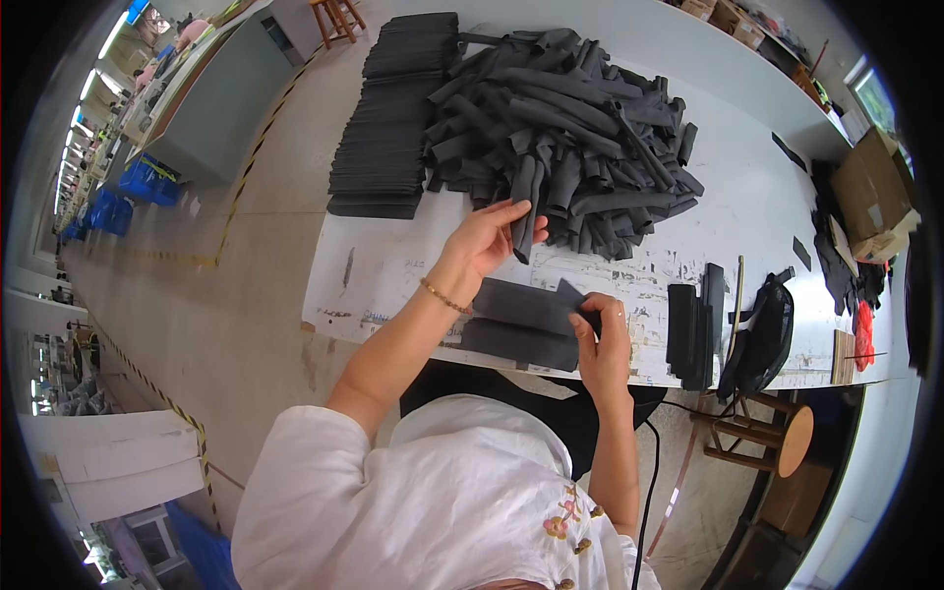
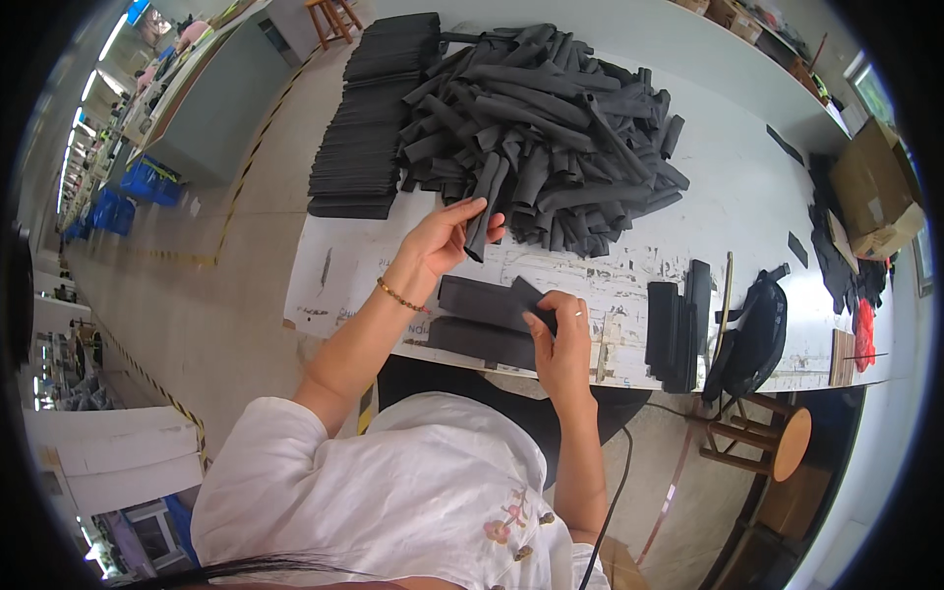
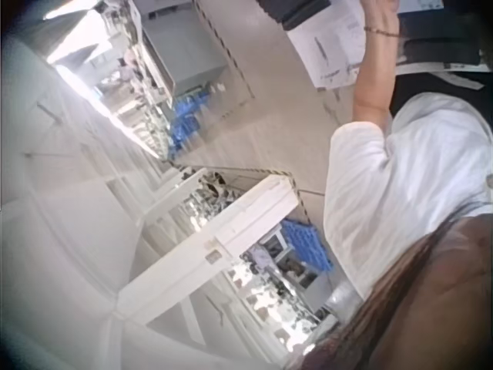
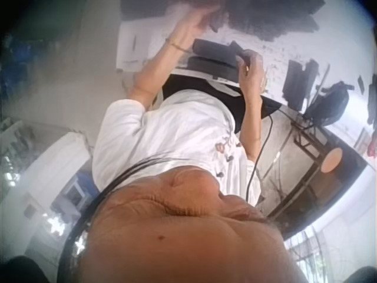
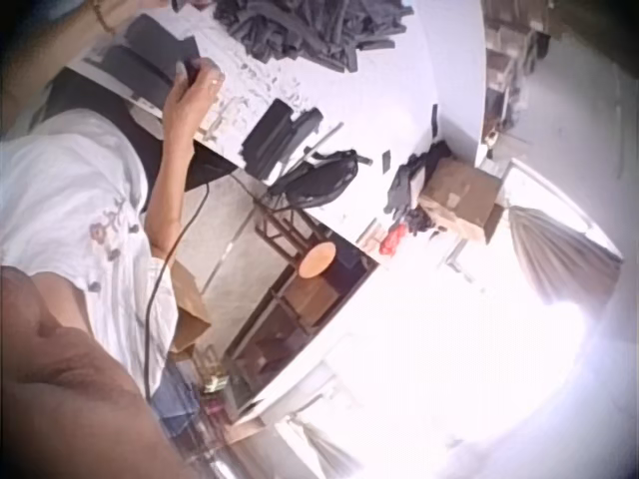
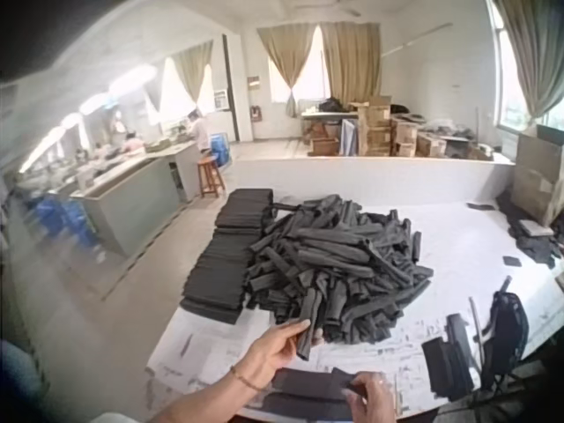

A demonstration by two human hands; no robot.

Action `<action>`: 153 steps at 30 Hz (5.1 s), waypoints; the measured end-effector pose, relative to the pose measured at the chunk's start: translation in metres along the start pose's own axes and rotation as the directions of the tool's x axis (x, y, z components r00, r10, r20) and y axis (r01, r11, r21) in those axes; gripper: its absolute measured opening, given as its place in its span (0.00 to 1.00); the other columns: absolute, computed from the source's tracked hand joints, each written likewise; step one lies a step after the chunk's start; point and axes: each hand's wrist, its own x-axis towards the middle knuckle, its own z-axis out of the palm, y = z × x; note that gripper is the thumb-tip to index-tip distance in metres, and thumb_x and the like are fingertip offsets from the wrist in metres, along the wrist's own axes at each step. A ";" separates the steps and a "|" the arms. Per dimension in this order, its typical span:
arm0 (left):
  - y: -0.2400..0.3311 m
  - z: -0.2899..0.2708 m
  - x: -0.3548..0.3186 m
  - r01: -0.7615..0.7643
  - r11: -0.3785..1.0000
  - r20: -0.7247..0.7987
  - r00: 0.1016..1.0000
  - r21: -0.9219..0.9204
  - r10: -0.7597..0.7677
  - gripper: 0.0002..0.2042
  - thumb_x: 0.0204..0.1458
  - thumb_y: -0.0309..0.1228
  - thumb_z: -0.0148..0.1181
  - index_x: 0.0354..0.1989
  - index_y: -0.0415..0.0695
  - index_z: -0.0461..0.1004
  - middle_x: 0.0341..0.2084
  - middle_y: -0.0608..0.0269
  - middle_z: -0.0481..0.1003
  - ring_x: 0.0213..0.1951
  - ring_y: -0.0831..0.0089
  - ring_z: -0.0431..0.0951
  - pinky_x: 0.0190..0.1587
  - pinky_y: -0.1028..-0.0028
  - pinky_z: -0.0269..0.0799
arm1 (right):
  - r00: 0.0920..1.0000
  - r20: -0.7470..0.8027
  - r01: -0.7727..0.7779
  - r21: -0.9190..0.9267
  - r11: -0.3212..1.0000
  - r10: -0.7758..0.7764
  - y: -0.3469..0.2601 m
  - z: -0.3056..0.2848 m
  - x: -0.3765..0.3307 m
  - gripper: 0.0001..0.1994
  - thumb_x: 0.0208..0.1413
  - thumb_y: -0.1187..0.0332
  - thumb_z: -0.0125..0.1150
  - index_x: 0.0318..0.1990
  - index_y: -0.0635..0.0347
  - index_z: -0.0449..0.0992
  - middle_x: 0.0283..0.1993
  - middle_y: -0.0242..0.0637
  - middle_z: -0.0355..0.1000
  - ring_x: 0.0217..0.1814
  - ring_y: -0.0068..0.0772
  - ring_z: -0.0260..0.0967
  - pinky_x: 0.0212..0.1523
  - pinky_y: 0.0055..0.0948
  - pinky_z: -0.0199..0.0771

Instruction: The person is sorting and checking black foam components at a workbench in a factory-like setting.

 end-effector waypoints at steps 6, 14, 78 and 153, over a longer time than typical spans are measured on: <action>-0.013 -0.004 -0.014 -0.005 0.997 -0.066 0.998 -0.077 0.000 0.07 0.57 0.27 0.61 0.38 0.37 0.71 0.35 0.52 0.77 0.40 0.59 0.81 0.44 0.58 0.81 | 0.998 0.024 -0.055 0.126 0.990 0.053 -0.010 0.007 -0.009 0.14 0.48 0.74 0.70 0.34 0.65 0.67 0.41 0.47 0.68 0.50 0.47 0.67 0.46 0.35 0.67; -0.022 0.004 -0.031 -0.030 0.993 0.114 0.993 0.115 0.017 0.09 0.58 0.27 0.59 0.43 0.36 0.70 0.45 0.50 0.76 0.44 0.56 0.80 0.45 0.60 0.80 | 0.996 -0.084 -0.038 0.047 0.998 0.042 -0.001 0.004 -0.015 0.13 0.42 0.76 0.74 0.35 0.65 0.76 0.44 0.47 0.74 0.49 0.42 0.72 0.45 0.33 0.70; -0.051 0.040 -0.071 -0.366 0.919 0.132 0.928 0.148 0.348 0.12 0.62 0.37 0.54 0.34 0.40 0.72 0.32 0.54 0.80 0.44 0.64 0.80 0.49 0.66 0.74 | 0.923 0.017 0.381 -0.181 0.907 -0.385 -0.027 0.038 0.005 0.15 0.49 0.81 0.62 0.45 0.66 0.68 0.46 0.53 0.66 0.44 0.57 0.68 0.42 0.44 0.71; -0.068 0.025 -0.057 -0.206 0.962 0.360 0.896 -0.180 0.259 0.16 0.63 0.40 0.52 0.51 0.42 0.74 0.52 0.51 0.75 0.62 0.55 0.68 0.65 0.55 0.60 | 0.923 -0.072 -0.182 0.785 0.593 0.379 -0.010 0.026 -0.001 0.06 0.58 0.72 0.63 0.37 0.66 0.77 0.33 0.27 0.72 0.31 0.13 0.64 0.33 0.16 0.63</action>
